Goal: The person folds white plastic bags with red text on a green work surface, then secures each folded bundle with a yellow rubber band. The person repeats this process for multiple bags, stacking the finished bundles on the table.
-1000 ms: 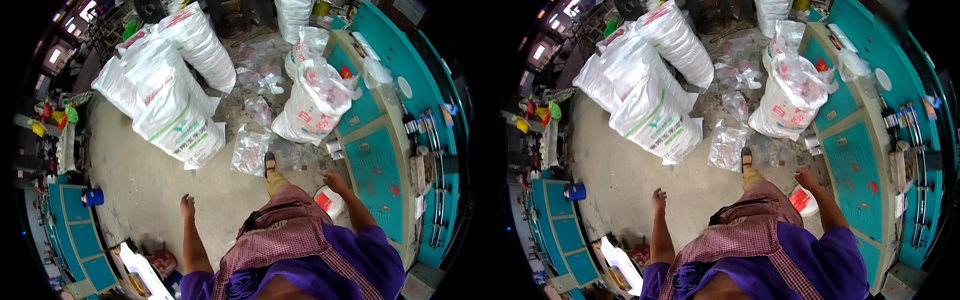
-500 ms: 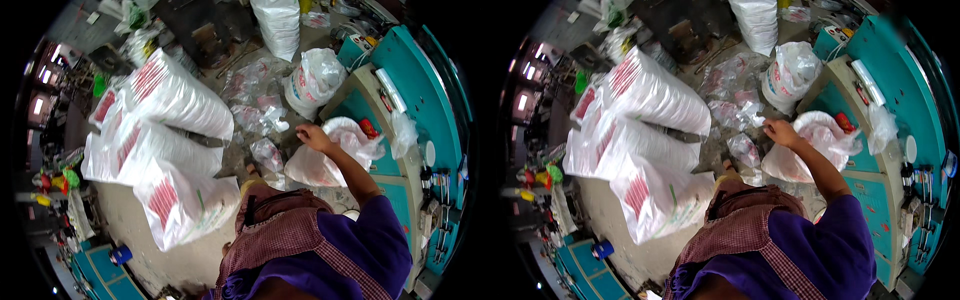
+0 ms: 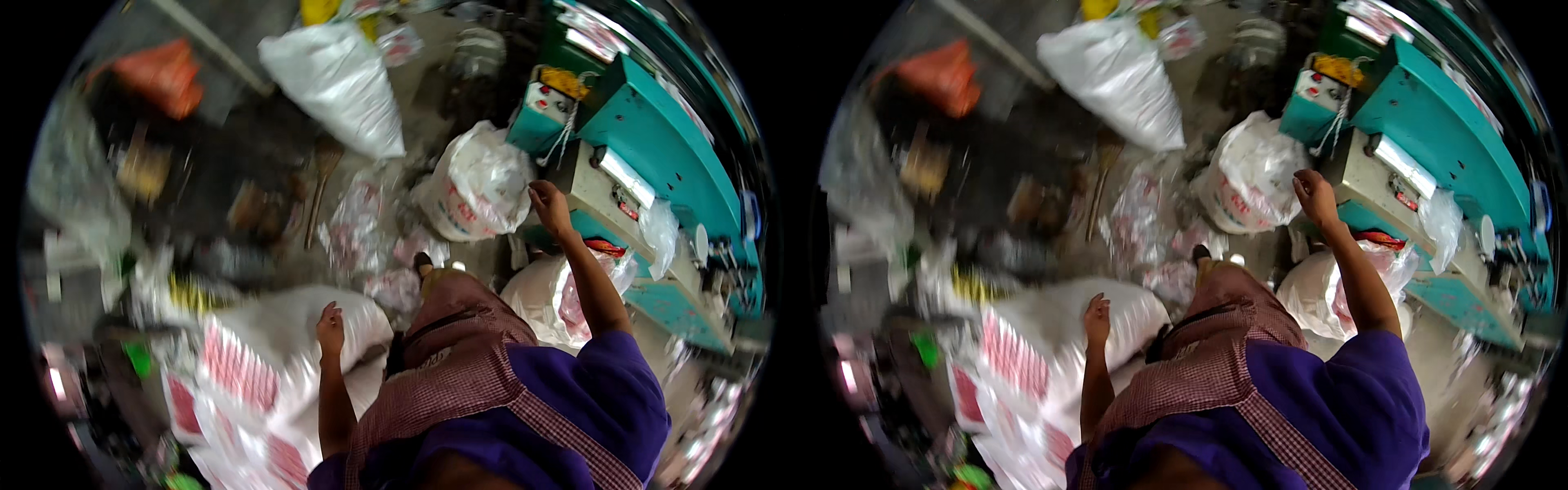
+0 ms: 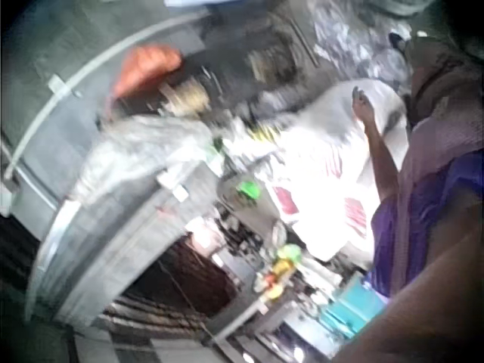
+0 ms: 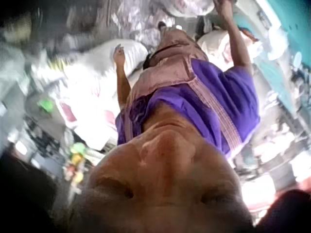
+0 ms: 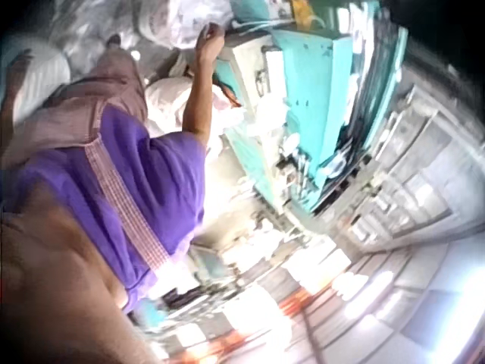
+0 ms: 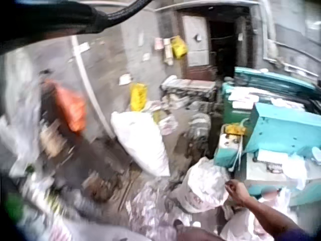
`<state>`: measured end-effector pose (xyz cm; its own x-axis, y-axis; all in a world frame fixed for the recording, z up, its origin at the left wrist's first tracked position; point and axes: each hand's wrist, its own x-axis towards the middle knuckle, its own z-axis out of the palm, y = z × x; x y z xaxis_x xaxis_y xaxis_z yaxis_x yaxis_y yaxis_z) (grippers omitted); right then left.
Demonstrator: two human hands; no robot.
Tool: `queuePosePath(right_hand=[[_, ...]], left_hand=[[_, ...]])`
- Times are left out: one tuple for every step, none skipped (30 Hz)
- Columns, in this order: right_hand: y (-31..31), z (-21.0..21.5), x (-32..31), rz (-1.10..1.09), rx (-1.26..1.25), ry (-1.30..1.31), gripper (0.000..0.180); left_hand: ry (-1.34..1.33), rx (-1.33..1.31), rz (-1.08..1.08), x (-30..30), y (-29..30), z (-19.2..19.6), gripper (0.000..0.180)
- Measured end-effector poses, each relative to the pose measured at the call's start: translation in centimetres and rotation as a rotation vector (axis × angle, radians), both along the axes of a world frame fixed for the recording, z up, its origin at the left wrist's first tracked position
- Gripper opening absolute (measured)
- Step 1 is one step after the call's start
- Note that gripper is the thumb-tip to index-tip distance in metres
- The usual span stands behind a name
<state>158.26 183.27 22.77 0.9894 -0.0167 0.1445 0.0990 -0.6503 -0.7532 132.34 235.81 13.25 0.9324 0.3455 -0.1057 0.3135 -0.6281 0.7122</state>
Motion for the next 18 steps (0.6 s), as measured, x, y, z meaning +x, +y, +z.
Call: queuePosePath(right_hand=[[0.0,0.3,2.1,-0.065,0.000,-0.032,0.021],[0.5,1.2,3.9,-0.102,-0.095,-0.070,0.022],[0.1,0.8,6.2,-0.171,-0.145,-0.053,0.024],[0.2,0.3,8.4,-0.225,-0.187,-0.111,0.025],[0.4,0.0,10.7,-0.276,-0.231,-0.169,0.027],[0.8,0.3,13.3,-0.305,-0.268,-0.145,0.030],[0.5,0.1,16.1,-0.347,-0.322,-0.148,0.032],[0.5,-0.1,18.3,-0.374,-0.346,-0.174,0.032],[0.3,-0.1,20.4,-0.393,-0.382,-0.204,0.033],[0.7,-0.1,22.3,-0.442,-0.435,-0.191,0.034],[0.5,0.0,23.9,-0.497,-0.502,-0.175,0.035],[0.2,0.2,25.5,-0.516,-0.529,-0.147,0.039],[-0.4,-0.1,27.0,-0.568,-0.566,-0.096,0.041],[-1.1,-0.2,27.9,-0.625,-0.576,-0.033,0.042],[-1.4,-0.3,28.7,-0.687,-0.574,0.037,0.042],[-1.6,-1.2,29.4,-0.734,-0.659,0.093,0.046],[-2.1,-1.7,30.1,-0.766,-0.704,0.109,0.047],[-1.2,-1.3,30.4,-0.784,-0.740,0.146,0.049]], left_hand=[[-0.070,-0.056,0.012,4.8,1.6,0.7,0.029],[-0.065,-0.104,0.031,9.0,2.6,1.8,0.030],[-0.054,-0.157,0.050,13.2,3.0,2.5,0.030],[-0.045,-0.034,0.010,16.8,2.2,4.9,0.033],[-0.038,0.078,-0.074,18.5,4.6,2.7,0.035],[-0.046,-0.113,-0.019,20.2,4.3,1.4,0.036],[0.133,-0.137,-0.009,22.4,3.2,2.5,0.043],[0.250,-0.210,-0.024,23.7,2.9,3.6,0.046],[0.258,-0.153,-0.065,25.7,2.0,4.5,0.047],[0.309,-0.176,-0.098,26.5,3.9,3.3,0.049],[0.341,-0.207,-0.080,28.2,5.4,3.8,0.049],[0.362,-0.252,-0.049,29.7,6.2,3.7,0.049],[0.378,-0.297,-0.026,32.3,6.5,3.5,0.049],[0.364,-0.333,0.029,34.9,6.5,3.4,0.048],[0.352,-0.359,0.081,37.5,6.5,4.1,0.048],[0.353,-0.380,0.132,40.1,6.8,4.0,0.048],[0.309,-0.379,0.010,43.9,6.5,3.4,0.048],[0.282,-0.363,-0.101,47.2,6.4,3.6,0.048]])
